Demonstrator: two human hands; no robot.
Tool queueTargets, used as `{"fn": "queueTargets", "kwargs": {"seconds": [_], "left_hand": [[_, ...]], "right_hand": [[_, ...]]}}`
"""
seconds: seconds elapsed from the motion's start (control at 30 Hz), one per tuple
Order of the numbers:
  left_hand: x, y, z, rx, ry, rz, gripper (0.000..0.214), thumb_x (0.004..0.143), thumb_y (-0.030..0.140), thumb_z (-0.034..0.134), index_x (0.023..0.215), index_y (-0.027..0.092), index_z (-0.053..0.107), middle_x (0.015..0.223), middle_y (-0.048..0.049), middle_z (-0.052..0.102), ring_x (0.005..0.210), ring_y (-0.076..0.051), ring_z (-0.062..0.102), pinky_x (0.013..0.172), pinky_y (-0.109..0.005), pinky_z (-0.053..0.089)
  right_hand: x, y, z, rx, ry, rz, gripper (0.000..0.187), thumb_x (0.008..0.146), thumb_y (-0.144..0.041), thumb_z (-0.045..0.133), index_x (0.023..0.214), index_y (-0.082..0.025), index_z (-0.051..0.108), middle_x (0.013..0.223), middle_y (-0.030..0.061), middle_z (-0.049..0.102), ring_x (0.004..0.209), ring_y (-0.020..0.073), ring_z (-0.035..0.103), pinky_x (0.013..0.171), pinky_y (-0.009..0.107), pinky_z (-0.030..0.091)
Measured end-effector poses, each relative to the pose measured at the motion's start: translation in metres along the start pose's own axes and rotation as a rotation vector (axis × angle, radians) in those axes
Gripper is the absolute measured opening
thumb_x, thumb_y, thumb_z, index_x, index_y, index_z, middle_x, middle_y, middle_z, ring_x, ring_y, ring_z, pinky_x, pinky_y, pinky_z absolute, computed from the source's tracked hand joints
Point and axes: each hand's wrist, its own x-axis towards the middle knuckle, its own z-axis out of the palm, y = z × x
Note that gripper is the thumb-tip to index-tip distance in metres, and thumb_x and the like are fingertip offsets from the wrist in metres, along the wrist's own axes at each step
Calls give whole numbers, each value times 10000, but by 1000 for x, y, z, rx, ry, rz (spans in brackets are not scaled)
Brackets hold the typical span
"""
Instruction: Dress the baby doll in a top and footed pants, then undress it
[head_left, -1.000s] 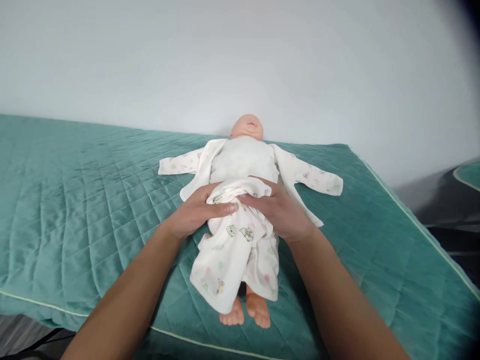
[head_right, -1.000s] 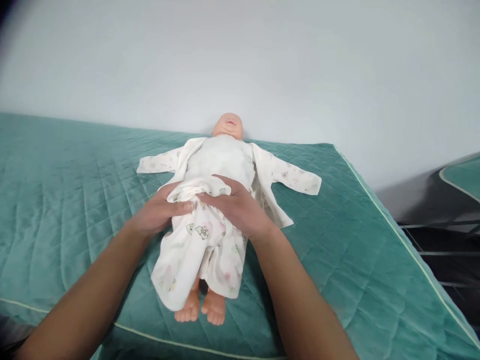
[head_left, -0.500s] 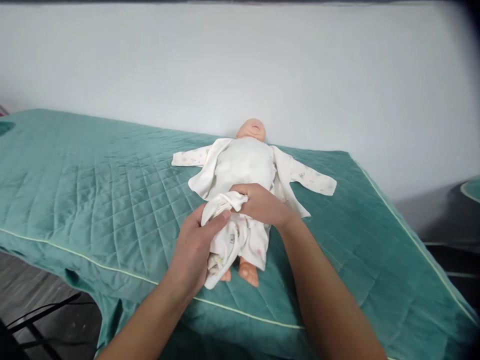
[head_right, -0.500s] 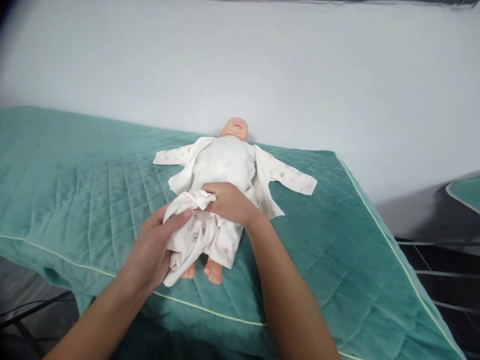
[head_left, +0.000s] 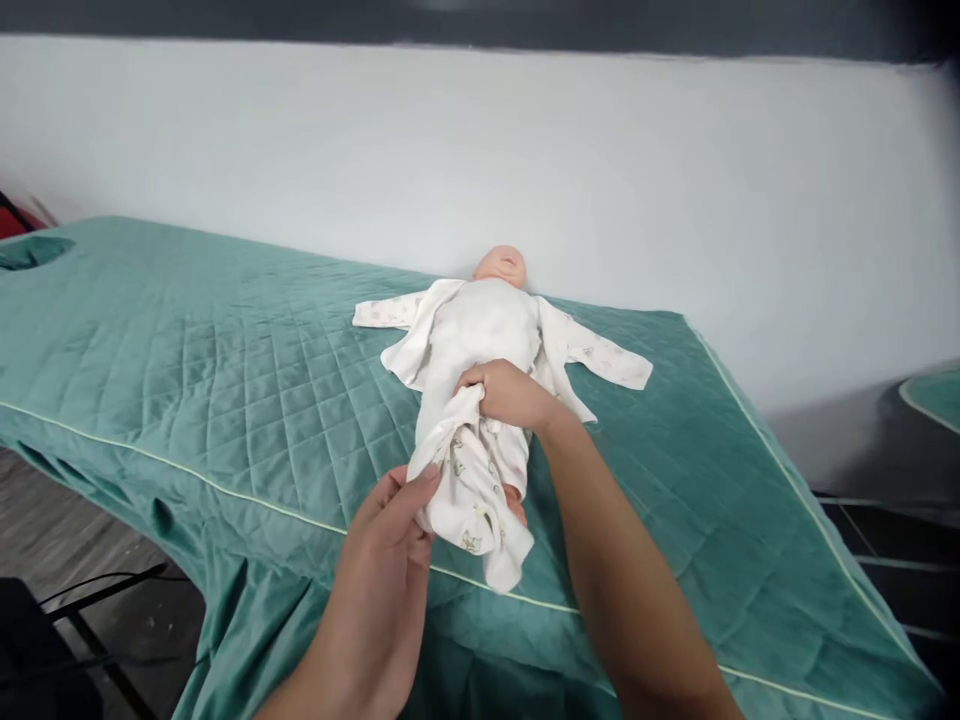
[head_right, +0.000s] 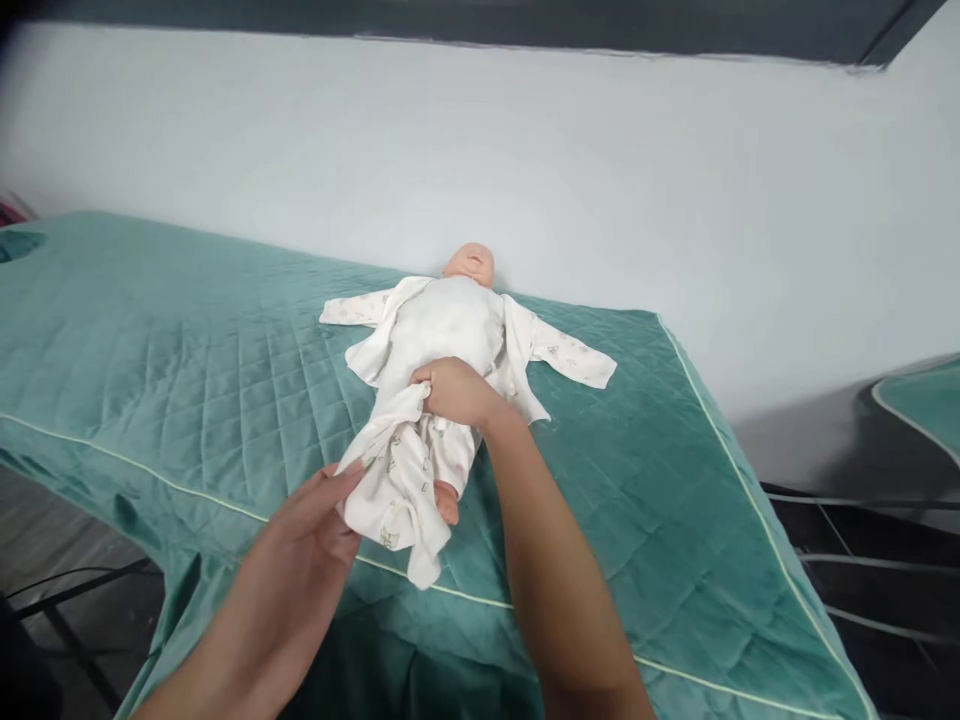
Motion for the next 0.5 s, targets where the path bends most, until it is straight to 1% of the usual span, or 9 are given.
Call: {"fn": "queueTargets", "kwargs": {"seconds": [0.07, 0.13, 0.2, 0.27, 0.33, 0.4, 0.5], "left_hand": [[-4, -11, -5, -18, 48, -11, 275, 779, 418, 760, 930, 206, 671, 885, -62, 727, 789, -217, 677, 634, -316, 514], [-5, -23, -13, 1, 126, 9, 311, 748, 403, 796, 950, 206, 667, 790, -30, 706, 726, -190, 661, 626, -295, 495], [-3, -33, -26, 58, 204, 64, 359, 716, 417, 825, 946, 192, 664, 703, -1, 671, 671, -164, 634, 632, -277, 478], [2, -40, -41, 126, 263, 117, 401, 689, 450, 839, 930, 181, 665, 692, 10, 662, 647, -148, 611, 637, -264, 466], [9, -40, -56, 186, 301, 153, 429, 681, 486, 835, 927, 177, 667, 729, 7, 672, 655, -142, 599, 636, -255, 457], [19, -35, -68, 267, 314, 193, 447, 691, 522, 817, 936, 178, 670, 741, 12, 661, 655, -137, 577, 622, -246, 442], [34, -25, -76, 465, 295, 277, 440, 756, 583, 741, 925, 185, 655, 714, 23, 613, 643, -134, 531, 601, -243, 412]], "right_hand": [[-1, -2, -1, -32, -28, 6, 290, 665, -45, 527, 818, -162, 744, 874, 47, 755, 826, 185, 644, 737, 266, 430], [-2, -5, -2, -61, -62, 9, 285, 657, -43, 530, 797, -166, 746, 858, 44, 754, 806, 183, 637, 711, 263, 417], [-2, -7, -2, -91, -99, 1, 238, 658, -62, 548, 759, -168, 736, 818, 35, 744, 759, 171, 618, 676, 260, 393], [-3, -8, -1, -113, -123, -10, 171, 668, -98, 578, 724, -173, 721, 778, 22, 728, 720, 157, 592, 646, 259, 365], [-3, -8, 1, -120, -122, -11, 106, 679, -145, 616, 709, -180, 711, 751, 7, 710, 704, 149, 572, 629, 259, 341], [-3, -8, 3, -125, -107, -5, 62, 690, -183, 634, 695, -186, 696, 721, -5, 689, 691, 143, 552, 619, 262, 321], [-4, -9, 5, -149, -73, 8, 66, 714, -220, 631, 658, -192, 652, 676, -19, 648, 659, 133, 517, 603, 269, 291]]}}
